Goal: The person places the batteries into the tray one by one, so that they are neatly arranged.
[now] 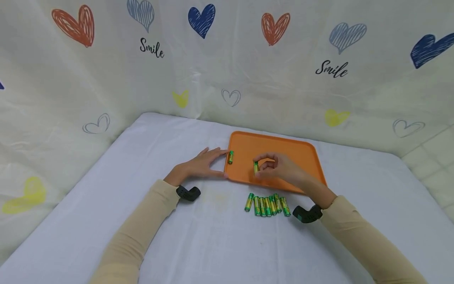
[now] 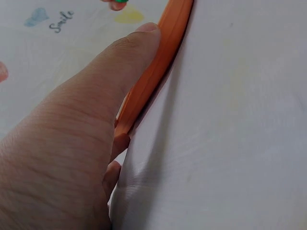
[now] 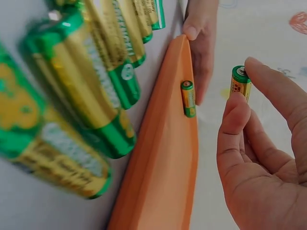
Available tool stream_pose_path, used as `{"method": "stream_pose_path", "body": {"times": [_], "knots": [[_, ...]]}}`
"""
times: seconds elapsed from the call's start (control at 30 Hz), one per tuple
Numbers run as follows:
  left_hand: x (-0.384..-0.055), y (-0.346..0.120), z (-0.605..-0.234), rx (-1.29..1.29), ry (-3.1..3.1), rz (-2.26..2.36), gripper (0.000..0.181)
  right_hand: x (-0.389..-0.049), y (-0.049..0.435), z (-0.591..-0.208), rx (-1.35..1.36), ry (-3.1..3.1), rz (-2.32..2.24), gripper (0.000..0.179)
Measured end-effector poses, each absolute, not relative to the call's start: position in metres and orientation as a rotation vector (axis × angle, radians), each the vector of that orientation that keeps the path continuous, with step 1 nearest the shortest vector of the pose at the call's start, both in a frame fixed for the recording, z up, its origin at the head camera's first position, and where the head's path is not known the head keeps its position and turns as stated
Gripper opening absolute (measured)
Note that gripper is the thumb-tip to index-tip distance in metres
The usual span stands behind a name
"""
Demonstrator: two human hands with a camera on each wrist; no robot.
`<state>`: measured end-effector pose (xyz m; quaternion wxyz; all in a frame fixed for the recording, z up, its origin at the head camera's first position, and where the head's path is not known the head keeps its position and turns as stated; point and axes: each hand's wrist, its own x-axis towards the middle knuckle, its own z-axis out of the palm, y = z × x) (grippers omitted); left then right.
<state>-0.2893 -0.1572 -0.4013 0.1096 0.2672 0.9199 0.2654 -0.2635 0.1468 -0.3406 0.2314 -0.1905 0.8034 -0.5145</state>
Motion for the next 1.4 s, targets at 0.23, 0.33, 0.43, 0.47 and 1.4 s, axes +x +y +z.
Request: {"method": "stream_pose_path", "body": {"times": [0.23, 0.33, 0.43, 0.47, 1.4], "knots": [[-0.288, -0.157, -0.399, 0.798, 2.692, 0.796, 0.091, -0.274, 0.132, -0.336, -0.550, 2.213, -1.392, 0.060], [-0.289, -0.158, -0.399, 0.792, 2.691, 0.791, 0.092, -0.278, 0.127, -0.335, -0.546, 2.233, -1.362, 0.060], [-0.289, -0.158, -0.399, 0.776, 2.692, 0.792, 0.092, -0.283, 0.121, -0.334, -0.545, 2.241, -1.367, 0.060], [-0.289, -0.158, -0.399, 0.772, 2.692, 0.792, 0.092, -0.284, 0.120, -0.334, -0.547, 2.241, -1.373, 0.060], [-0.290, -0.161, -0.400, 0.795, 2.685, 0.799, 0.092, -0.310, 0.081, -0.352, -0.537, 2.307, -1.292, 0.050]]}}
